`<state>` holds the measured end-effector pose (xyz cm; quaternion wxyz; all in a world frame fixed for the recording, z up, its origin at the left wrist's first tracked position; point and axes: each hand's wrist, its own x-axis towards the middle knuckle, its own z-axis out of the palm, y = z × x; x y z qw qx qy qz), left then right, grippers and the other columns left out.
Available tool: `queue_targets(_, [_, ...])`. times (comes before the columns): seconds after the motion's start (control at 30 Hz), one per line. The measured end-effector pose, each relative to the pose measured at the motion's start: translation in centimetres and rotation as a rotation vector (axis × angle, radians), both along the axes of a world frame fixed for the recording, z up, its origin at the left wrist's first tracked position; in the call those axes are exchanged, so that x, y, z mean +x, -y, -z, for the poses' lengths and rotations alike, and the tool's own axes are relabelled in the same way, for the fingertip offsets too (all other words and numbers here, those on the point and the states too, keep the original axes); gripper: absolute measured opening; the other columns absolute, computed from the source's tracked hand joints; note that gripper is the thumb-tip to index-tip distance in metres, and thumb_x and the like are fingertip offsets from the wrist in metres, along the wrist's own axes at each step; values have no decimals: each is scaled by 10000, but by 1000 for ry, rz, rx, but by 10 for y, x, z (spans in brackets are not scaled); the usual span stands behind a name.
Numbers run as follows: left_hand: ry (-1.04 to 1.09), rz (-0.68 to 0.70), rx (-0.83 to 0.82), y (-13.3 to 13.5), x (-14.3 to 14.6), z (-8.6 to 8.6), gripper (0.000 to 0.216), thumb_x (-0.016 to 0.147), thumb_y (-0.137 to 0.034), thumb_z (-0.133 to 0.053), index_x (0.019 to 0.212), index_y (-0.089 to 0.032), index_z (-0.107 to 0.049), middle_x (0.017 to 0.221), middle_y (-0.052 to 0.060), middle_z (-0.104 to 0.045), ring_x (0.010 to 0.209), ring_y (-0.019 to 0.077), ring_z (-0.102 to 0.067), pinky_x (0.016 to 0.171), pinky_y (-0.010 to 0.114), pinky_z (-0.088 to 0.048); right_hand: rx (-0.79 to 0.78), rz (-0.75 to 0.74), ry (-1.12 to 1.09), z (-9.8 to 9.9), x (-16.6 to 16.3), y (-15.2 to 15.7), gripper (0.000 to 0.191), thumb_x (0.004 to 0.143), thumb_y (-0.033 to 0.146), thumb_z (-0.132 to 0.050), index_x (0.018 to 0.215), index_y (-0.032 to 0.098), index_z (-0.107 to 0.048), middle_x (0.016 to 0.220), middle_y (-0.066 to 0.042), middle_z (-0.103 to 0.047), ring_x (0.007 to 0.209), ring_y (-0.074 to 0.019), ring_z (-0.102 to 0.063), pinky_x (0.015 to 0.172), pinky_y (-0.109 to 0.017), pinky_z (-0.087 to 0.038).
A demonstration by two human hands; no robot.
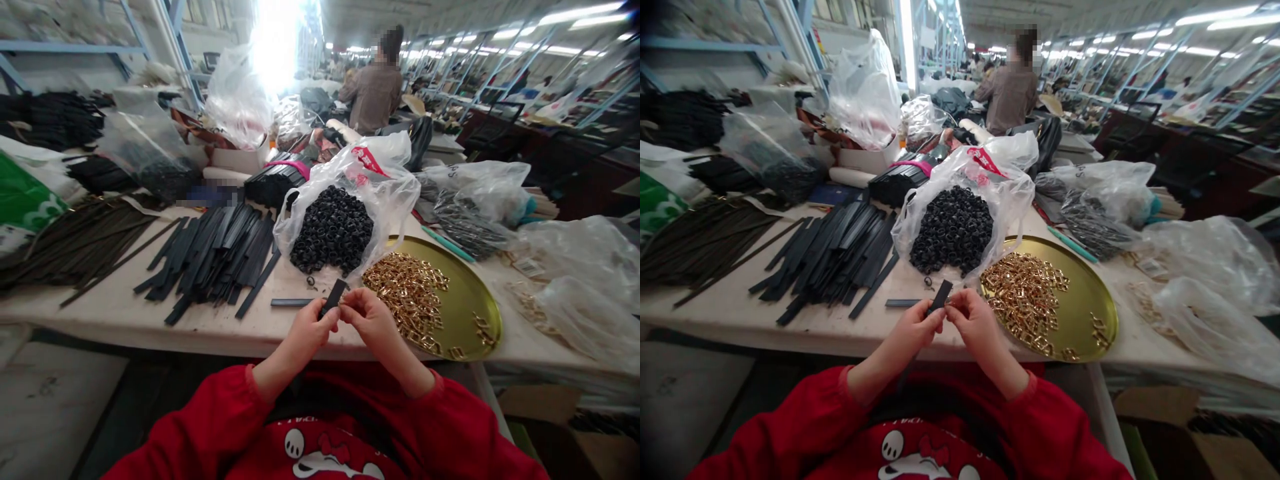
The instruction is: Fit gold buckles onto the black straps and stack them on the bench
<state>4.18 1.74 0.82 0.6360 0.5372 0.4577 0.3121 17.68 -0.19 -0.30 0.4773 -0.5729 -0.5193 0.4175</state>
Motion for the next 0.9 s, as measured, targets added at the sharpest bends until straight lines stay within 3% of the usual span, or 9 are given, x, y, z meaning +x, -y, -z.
queue_targets(0.1, [-38, -49, 30, 3, -3, 6, 204, 746, -357, -530, 749, -153, -516, 546, -64, -465, 418, 56, -356, 413, 185, -287, -31, 39, -184, 3, -9, 4, 251, 732, 363, -608, 882, 192, -504, 624, 35, -563, 553, -120, -533, 547, -256, -437])
queue_targets(0.3, [-80, -122, 153, 8, -2, 9, 244, 783, -393, -526, 789, -149, -533, 644, -24, -539, 575, 101, -464, 543, 201, -367, -123, 102, -240, 4, -14, 6, 217, 682, 361, -633, 701, 186, -505, 623, 39, -524, 543, -103, -509, 554, -254, -430])
queue_targets(0.4, [-141, -64, 244, 7, -5, 6, 194, 789, -339, -514, 824, -152, -553, 701, -13, -573, 644, 120, -502, 597, 211, -384, -149, 106, -224, 6, -14, 1, 192, 651, 314, -623, 733, 192, -499, 691, 22, -559, 623, -127, -550, 608, -268, -445])
queue_targets(0.5, [-248, 24, 296, 3, -12, 3, 151, 779, -280, -502, 807, -148, -569, 683, -16, -567, 634, 122, -495, 595, 216, -372, -67, 15, -205, 7, -14, -2, 214, 665, 259, -566, 857, 195, -498, 817, -12, -601, 762, -156, -581, 703, -295, -456])
queue_targets(0.67, [-300, 98, 224, -10, -24, -1, 189, 766, -280, -481, 809, -131, -589, 649, -21, -534, 599, 117, -458, 562, 216, -352, -34, -167, 41, -3, -8, 11, 293, 774, 219, -475, 1063, 181, -460, 737, -4, -604, 702, -147, -566, 682, -298, -438])
queue_targets(0.77, [-309, 147, 180, -14, -28, -3, 197, 746, -278, -491, 805, -123, -597, 657, -17, -533, 620, 122, -459, 570, 216, -352, -19, -270, 18, -8, -2, 17, 437, 766, 182, -482, 1192, 190, -388, 734, 9, -591, 708, -138, -561, 695, -294, -439])
queue_targets(0.9, [-238, 218, 72, -11, -26, 2, 237, 735, -287, -495, 843, -119, -621, 681, -12, -553, 620, 117, -455, 560, 206, -353, -25, -202, -12, -1, 1, 15, 522, 737, 207, -579, 1228, 217, -402, 759, 24, -534, 630, -109, -508, 606, -252, -431])
